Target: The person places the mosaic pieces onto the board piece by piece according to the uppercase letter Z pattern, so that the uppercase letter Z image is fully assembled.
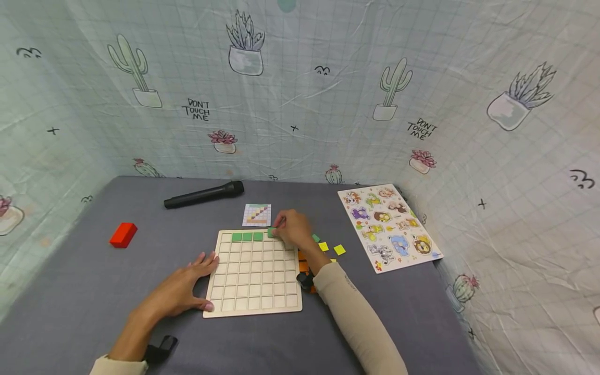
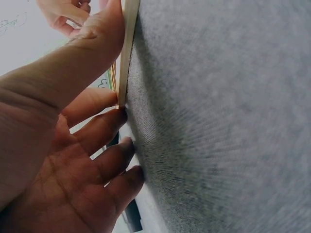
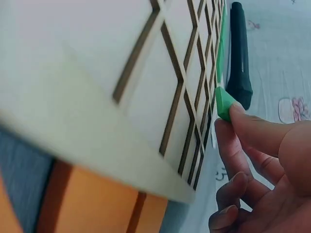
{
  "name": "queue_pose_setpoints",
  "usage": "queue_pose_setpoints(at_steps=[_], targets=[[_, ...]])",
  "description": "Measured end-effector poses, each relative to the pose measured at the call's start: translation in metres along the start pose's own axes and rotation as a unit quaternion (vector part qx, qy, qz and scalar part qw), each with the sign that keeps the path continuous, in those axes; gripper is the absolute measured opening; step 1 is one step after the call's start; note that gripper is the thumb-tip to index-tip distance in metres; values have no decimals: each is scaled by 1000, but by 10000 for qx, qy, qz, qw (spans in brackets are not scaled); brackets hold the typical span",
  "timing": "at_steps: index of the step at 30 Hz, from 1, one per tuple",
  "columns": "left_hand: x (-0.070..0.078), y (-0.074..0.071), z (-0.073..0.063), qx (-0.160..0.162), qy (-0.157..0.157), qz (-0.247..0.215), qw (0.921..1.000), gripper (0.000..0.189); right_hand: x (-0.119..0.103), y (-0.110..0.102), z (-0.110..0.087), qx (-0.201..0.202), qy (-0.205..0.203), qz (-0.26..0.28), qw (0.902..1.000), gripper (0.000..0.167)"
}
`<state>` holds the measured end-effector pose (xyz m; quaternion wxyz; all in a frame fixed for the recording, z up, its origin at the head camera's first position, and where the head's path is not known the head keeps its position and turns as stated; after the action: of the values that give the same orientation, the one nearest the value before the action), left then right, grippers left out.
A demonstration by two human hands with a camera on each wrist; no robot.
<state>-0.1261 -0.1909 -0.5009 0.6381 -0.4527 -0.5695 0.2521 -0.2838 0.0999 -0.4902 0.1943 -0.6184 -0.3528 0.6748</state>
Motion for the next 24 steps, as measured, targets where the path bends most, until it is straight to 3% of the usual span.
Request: queue_pose_setpoints(at_steps=[11, 14, 19, 24], targets=[[0, 1, 0, 18, -3, -6, 10000, 121, -9, 10, -1, -138, 38, -345, 9993, 8], [0, 1, 0, 27, 8, -4, 10000, 120, -8, 8, -2, -164, 44, -213, 9996, 6], [0, 1, -1, 7, 31, -19, 10000, 120, 3, -3, -6, -188, 77, 214, 9996, 8], [-1, 1, -1, 17, 10, -30, 10000, 120, 20, -25, -13, 7, 0, 105, 9999, 13]])
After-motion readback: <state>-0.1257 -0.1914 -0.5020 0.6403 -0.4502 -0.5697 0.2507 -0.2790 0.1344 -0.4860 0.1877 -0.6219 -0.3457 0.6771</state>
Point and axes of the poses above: each hand's wrist, its own z-axis towards the middle knuckle, its own y-axis out of the palm, x = y × z, the point moved 1 cm from there along z, towards the middle knuckle, and after that the axes turned 4 degrees about x, right-handed, at the moved point
